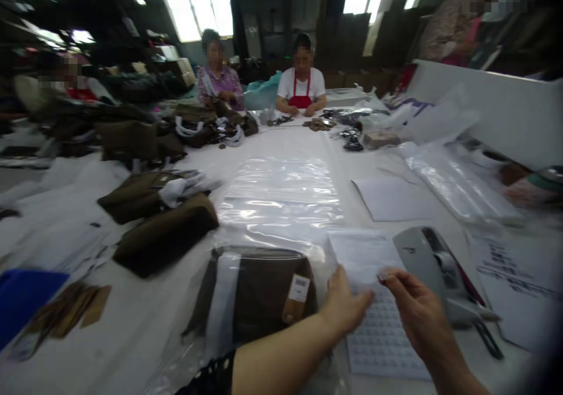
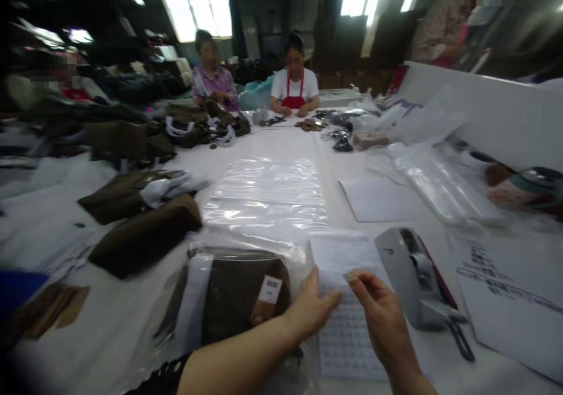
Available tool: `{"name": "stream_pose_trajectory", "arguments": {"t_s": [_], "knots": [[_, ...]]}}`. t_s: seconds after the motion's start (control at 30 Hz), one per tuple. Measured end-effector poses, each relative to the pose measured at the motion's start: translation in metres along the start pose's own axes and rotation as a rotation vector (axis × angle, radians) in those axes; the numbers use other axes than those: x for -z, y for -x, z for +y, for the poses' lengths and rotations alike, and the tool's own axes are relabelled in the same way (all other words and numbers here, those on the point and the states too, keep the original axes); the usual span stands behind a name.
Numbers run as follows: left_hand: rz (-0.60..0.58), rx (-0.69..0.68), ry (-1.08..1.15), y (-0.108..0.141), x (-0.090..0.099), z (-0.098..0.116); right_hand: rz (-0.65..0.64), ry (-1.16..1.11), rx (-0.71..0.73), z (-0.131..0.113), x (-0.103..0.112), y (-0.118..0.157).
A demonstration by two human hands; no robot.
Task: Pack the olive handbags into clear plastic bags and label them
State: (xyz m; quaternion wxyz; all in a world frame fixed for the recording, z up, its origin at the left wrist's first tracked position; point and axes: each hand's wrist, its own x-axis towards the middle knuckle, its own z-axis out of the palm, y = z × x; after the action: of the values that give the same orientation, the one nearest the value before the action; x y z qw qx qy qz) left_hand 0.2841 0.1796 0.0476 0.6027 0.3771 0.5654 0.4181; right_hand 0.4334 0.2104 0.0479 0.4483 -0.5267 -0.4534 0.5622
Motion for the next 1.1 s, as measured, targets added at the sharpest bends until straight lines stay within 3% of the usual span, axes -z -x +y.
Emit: {"name": "stream_pose_trajectory", "arguments": {"t_s": [0.1,0.17,0.23,0.27,0.33,0.43,0.57,0.7,1.1], "knots": [[-0.021,-0.527,-0.548,0.062,0.031,0.003,-0.106,0.058,-0.009,-0.027,-0.028,-0.001],[0.032,-0.899,-0.748,0.1,0.062,0.004,-0.251,0.134,-0.022,-0.046,-0.062,-0.001],[0.197,-1.055,-0.872,0.133,0.099,0.004,-0.446,0.197,-0.058,-0.065,-0.108,0.003],[0.291,-1.02,-0.916,0.146,0.119,0.005,-0.545,0.223,-0.085,-0.074,-0.135,0.007],[0.473,-0.829,-0.969,0.166,0.158,0.003,-0.714,0.284,-0.143,-0.085,-0.19,0.016],[0.677,-0.601,-0.992,0.181,0.205,-0.009,-0.859,0.419,-0.205,-0.086,-0.266,0.028],[0.807,-0.511,-0.938,0.184,0.241,-0.03,-0.896,0.582,-0.276,-0.067,-0.326,0.033],[0.819,-0.517,-0.904,0.181,0.261,-0.038,-0.853,0.708,-0.314,-0.051,-0.346,0.029],[0.642,-0.637,-1.048,0.137,0.287,-0.034,-0.814,1.001,-0.232,-0.051,-0.355,0.014]]}}
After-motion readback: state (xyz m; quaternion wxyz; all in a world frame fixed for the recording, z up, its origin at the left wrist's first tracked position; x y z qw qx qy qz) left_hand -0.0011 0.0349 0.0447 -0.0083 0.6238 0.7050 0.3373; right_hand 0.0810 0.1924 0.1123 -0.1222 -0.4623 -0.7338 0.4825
